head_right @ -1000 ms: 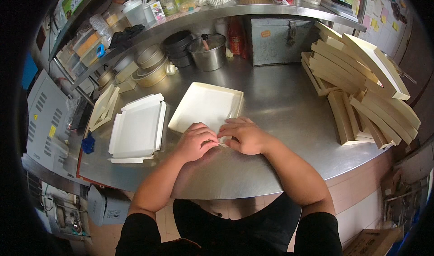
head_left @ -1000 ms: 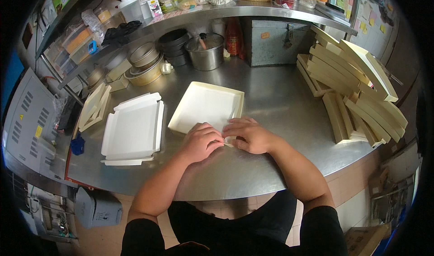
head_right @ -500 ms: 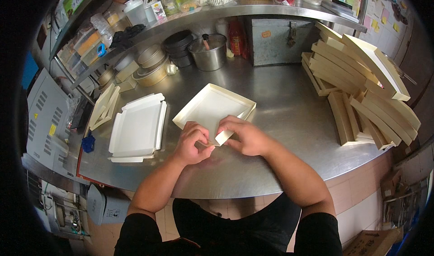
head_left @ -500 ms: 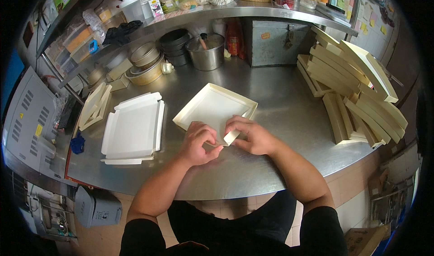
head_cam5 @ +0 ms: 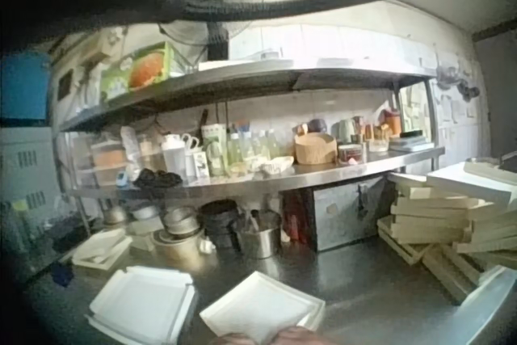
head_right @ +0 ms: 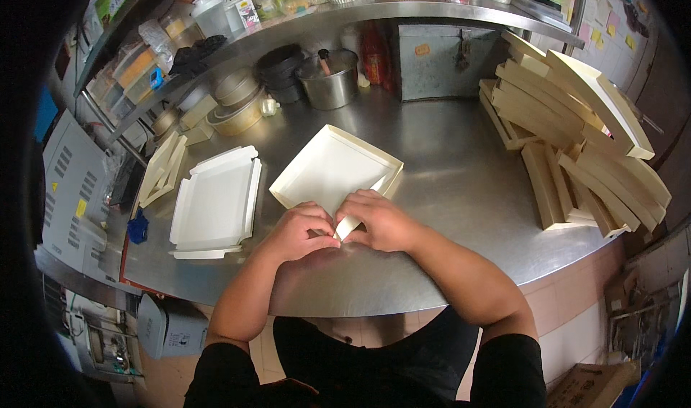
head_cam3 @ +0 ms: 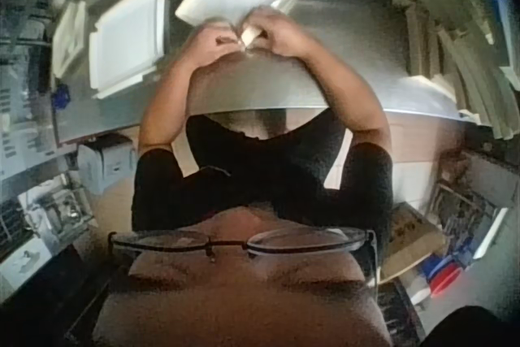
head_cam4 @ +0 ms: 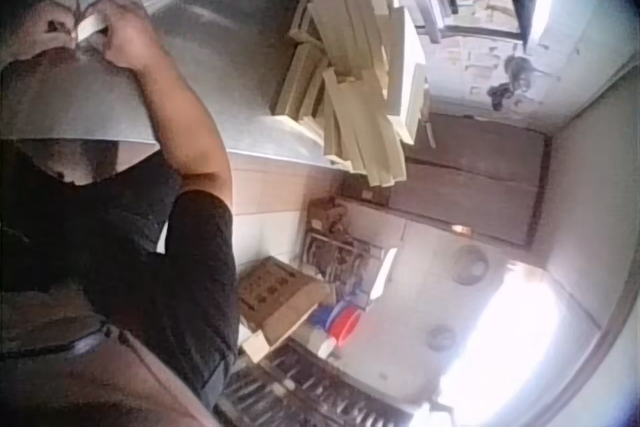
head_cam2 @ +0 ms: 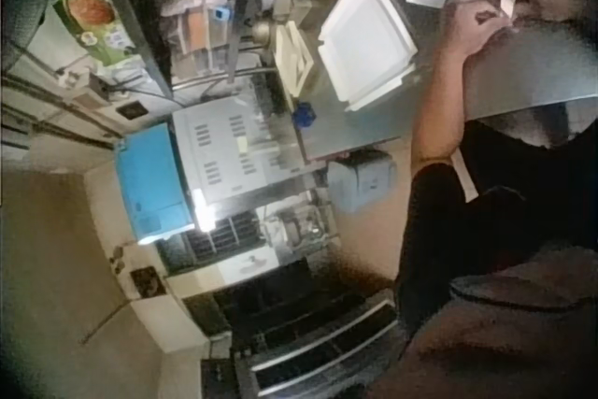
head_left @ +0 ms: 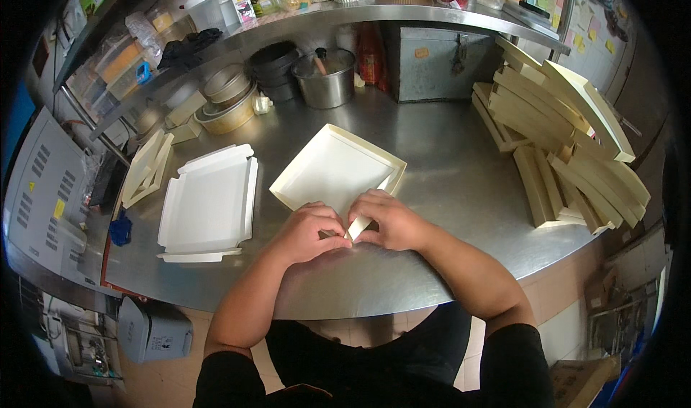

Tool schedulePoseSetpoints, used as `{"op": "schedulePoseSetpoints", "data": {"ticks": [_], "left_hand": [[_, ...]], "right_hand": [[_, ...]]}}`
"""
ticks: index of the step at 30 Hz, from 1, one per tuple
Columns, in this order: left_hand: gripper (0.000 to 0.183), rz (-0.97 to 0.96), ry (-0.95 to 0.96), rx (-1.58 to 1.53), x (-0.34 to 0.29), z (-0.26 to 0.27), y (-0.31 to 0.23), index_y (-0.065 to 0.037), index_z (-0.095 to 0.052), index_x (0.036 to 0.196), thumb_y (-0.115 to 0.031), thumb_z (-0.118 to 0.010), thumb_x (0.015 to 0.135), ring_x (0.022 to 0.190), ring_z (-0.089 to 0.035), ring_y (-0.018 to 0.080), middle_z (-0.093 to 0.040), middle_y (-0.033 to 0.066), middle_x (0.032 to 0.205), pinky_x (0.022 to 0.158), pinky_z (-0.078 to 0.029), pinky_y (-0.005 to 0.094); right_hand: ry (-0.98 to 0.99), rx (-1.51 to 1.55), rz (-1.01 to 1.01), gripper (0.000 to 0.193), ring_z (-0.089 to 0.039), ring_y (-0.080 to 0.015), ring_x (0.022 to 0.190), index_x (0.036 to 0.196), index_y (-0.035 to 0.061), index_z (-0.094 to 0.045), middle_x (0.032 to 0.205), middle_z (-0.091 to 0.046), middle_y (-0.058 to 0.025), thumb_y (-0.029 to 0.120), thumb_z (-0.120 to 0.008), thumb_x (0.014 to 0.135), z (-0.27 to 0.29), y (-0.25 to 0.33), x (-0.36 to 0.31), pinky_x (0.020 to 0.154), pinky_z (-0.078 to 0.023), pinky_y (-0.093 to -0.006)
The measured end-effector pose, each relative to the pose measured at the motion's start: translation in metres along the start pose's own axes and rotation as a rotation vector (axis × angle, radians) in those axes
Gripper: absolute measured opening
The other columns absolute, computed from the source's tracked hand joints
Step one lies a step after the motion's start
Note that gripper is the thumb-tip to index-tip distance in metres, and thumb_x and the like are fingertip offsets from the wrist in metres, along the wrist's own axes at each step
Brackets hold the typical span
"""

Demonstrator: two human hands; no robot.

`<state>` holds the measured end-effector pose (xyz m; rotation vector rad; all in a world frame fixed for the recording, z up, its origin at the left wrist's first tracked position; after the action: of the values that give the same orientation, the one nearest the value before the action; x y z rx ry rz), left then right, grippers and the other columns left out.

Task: The person assembles white styrofoam takeout containers by folding the side flaps and securing them with small plastic clips. They repeat this process for multiple containers, stacking the finished ones on the counter.

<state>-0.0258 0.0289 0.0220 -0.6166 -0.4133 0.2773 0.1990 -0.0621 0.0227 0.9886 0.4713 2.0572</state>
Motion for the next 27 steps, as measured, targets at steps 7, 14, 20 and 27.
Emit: {"op": "schedulePoseSetpoints", "data": {"ticks": [7, 14, 20, 27], "left_hand": [[0.013, 0.01, 0.184, 0.114, -0.001, -0.003, 0.004, -0.017, -0.088, 0.092, -0.029, -0.087, 0.089, 0.107, -0.068, 0.0236, -0.078, 0.0009, 0.103, 0.102, -0.052, 0.0412], [0.007, 0.002, 0.111, 0.102, -0.004, -0.012, 0.007, -0.019, -0.089, 0.094, -0.023, -0.086, 0.088, 0.102, -0.068, 0.0246, -0.078, 0.0004, 0.099, 0.102, -0.051, 0.0418], [0.011, 0.005, 0.037, 0.019, 0.001, -0.019, 0.009, -0.012, -0.081, 0.086, -0.015, -0.09, 0.081, 0.094, -0.069, 0.0277, -0.076, 0.0042, 0.092, 0.095, -0.052, 0.0417], [0.028, 0.091, -0.022, -0.023, -0.002, -0.015, 0.009, -0.01, -0.066, 0.084, -0.009, -0.093, 0.075, 0.091, -0.069, 0.0291, -0.074, 0.0058, 0.089, 0.085, -0.054, 0.0411]], "right_hand": [[0.145, -0.006, -0.083, 0.045, -0.067, -0.0309, 0.104, 0.115, 0.0145, -0.075, 0.102, -0.072, -0.006, 0.019, -0.097, 0.077, -0.008, -0.01, -0.003, 0.103, -0.046, -0.0429], [0.211, 0.018, -0.1, 0.042, -0.068, -0.0301, 0.096, 0.113, 0.0156, -0.075, 0.096, -0.072, -0.0059, 0.033, -0.097, 0.082, -0.008, -0.008, -0.001, 0.102, -0.047, -0.0433], [0.176, -0.027, -0.092, 0.045, -0.069, -0.0336, 0.098, 0.112, 0.015, -0.073, 0.097, -0.073, -0.0075, 0.039, -0.096, 0.082, -0.007, -0.011, -0.002, 0.1, -0.049, -0.0448], [0.077, -0.034, -0.061, 0.041, -0.07, -0.0348, 0.105, 0.105, 0.0134, -0.075, 0.11, -0.075, -0.0097, 0.036, -0.097, 0.08, -0.006, -0.005, -0.001, 0.096, -0.053, -0.0462]]}}
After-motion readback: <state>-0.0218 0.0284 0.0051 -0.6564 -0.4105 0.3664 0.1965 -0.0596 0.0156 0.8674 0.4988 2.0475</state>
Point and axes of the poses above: each hand's wrist, its own x-axis towards the middle knuckle, its own z-axis out of the back of the hand, y = z × x, the point moved 2 cm from there along x, towards the middle knuckle
